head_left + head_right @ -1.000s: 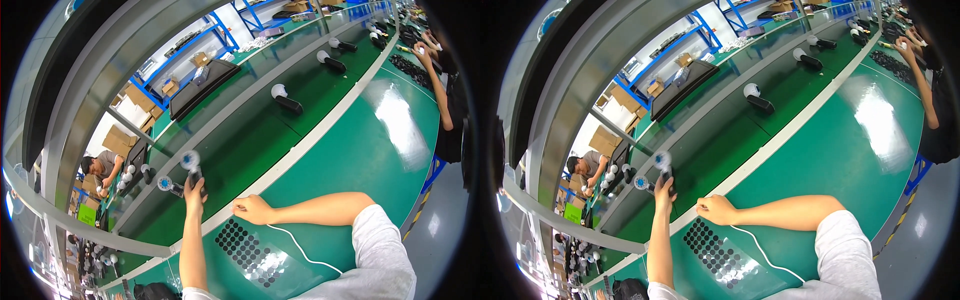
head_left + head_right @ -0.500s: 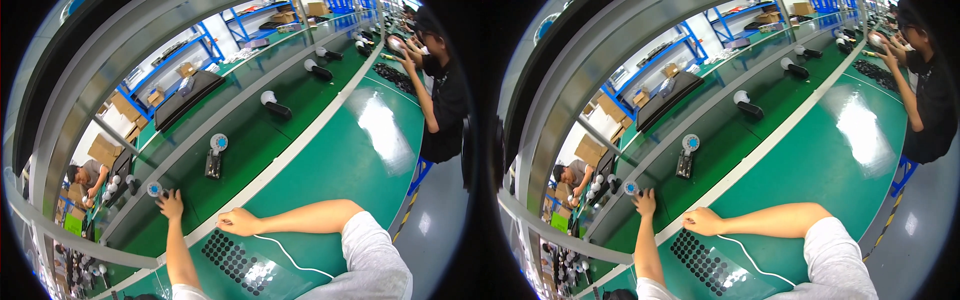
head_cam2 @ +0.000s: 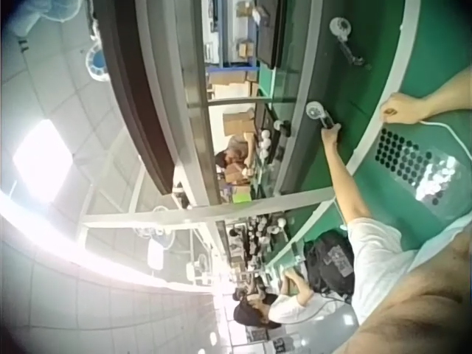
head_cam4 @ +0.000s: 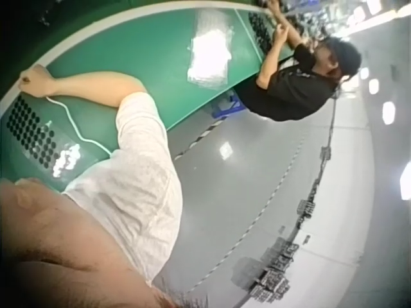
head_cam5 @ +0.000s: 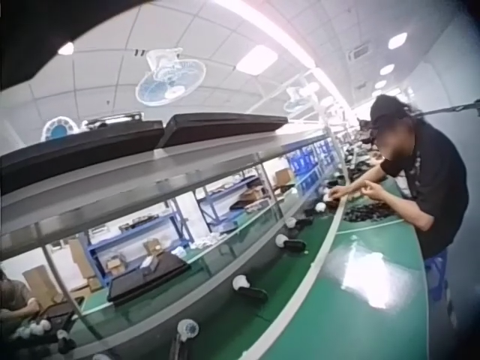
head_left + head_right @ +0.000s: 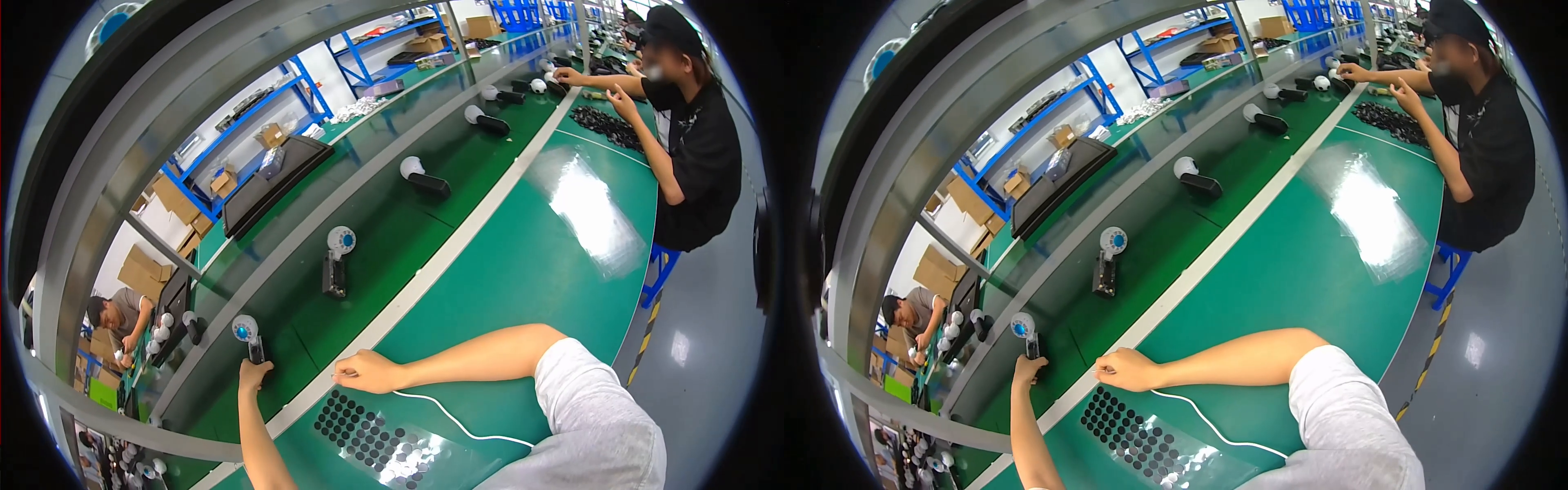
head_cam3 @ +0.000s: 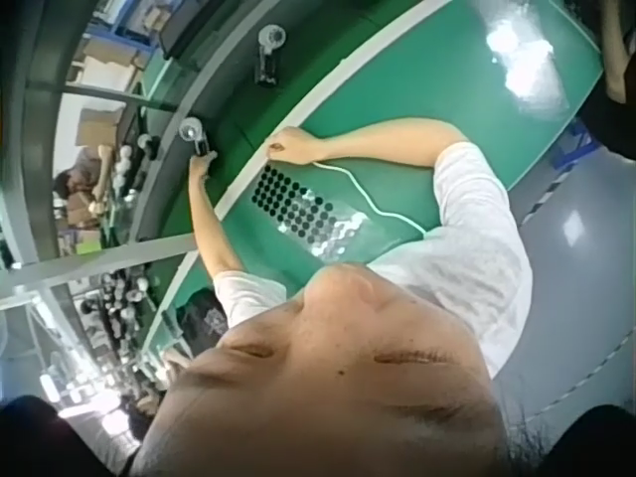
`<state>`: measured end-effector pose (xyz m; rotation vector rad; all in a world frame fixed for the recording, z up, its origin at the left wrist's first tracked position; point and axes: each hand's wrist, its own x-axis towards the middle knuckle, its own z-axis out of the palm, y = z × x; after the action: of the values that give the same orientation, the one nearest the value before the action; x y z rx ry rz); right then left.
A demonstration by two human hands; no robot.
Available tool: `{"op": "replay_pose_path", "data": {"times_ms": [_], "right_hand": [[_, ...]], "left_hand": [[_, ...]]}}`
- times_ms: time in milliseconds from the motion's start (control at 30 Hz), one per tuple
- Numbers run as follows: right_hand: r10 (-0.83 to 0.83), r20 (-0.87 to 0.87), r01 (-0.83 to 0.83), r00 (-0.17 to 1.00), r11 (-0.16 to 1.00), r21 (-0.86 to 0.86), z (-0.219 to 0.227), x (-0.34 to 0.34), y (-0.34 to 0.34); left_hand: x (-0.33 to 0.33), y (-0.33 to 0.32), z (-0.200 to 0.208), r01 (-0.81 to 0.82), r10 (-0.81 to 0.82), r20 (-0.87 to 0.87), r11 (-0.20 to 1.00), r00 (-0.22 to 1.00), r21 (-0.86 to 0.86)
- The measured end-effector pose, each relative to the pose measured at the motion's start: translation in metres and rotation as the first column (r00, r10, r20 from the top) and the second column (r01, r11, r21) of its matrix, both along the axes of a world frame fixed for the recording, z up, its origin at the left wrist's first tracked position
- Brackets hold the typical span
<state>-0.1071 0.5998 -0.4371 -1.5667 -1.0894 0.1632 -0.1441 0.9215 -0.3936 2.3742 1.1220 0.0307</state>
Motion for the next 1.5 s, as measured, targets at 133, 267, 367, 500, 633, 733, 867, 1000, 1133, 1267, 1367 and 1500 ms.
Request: {"op": "replay_pose_path", "data": {"times_ms": [133, 267, 367, 500, 633, 733, 867, 1000, 1133, 1267, 1367, 1500], "right_hand": [[0.027, -0.083, -0.027, 0.996, 1.0, -0.001, -0.003, 0.002, 0.001], [0.073, -0.116, -0.074, 0.991, 0.997, -0.001, 0.001, -0.005, 0.002], [0.078, -0.247, -0.072, 0.966, 0.997, 0.032, 0.003, -0.007, 0.004], [0.074, -0.271, -0.082, 0.96, 0.996, -0.021, -0.001, -0.005, 0.003], [0.108, -0.234, -0.129, 0.966, 0.989, -0.078, 0.005, -0.007, 0.007], [0.104, -0.225, -0.128, 0.969, 0.987, -0.094, 0.005, -0.009, 0.009], [0.098, -0.236, -0.12, 0.967, 0.989, -0.081, 0.005, -0.009, 0.008], [0.124, -0.325, -0.133, 0.938, 0.991, -0.006, 0.005, -0.008, 0.007], [0.189, -0.449, -0.17, 0.874, 0.982, 0.082, 0.003, -0.008, 0.008], [0.223, -0.467, -0.211, 0.856, 0.974, 0.079, 0.001, -0.006, 0.007], [0.234, -0.45, -0.24, 0.862, 0.97, 0.044, 0.0, -0.003, 0.005], [0.218, -0.493, -0.272, 0.842, 0.962, -0.039, 0.0, 0.001, 0.006]], "left_hand": [[-0.029, -0.033, 0.004, 0.208, 0.105, 0.413, 0.736, 0.905, -0.644], [-0.065, -0.08, -0.02, 0.495, 0.378, 0.63, 0.397, 0.679, -0.773], [-0.073, -0.13, -0.024, 0.593, 0.496, 0.655, 0.304, 0.57, -0.746], [-0.069, -0.167, -0.016, 0.618, 0.417, 0.771, 0.462, 0.482, -0.636], [-0.082, -0.163, -0.021, 0.669, 0.374, 0.778, 0.4, 0.505, -0.626], [-0.084, -0.164, -0.026, 0.691, 0.329, 0.784, 0.372, 0.526, -0.62], [-0.081, -0.171, -0.029, 0.691, 0.254, 0.79, 0.384, 0.558, -0.612], [-0.08, -0.176, -0.028, 0.663, 0.149, 0.83, 0.533, 0.537, -0.525], [-0.083, -0.174, -0.027, 0.677, 0.158, 0.827, 0.502, 0.54, -0.538], [-0.085, -0.171, -0.022, 0.684, 0.137, 0.819, 0.483, 0.557, -0.546], [-0.086, -0.171, -0.017, 0.686, 0.111, 0.81, 0.473, 0.576, -0.553], [-0.087, -0.168, -0.014, 0.701, -0.222, 0.772, 0.613, 0.595, -0.364]]}}
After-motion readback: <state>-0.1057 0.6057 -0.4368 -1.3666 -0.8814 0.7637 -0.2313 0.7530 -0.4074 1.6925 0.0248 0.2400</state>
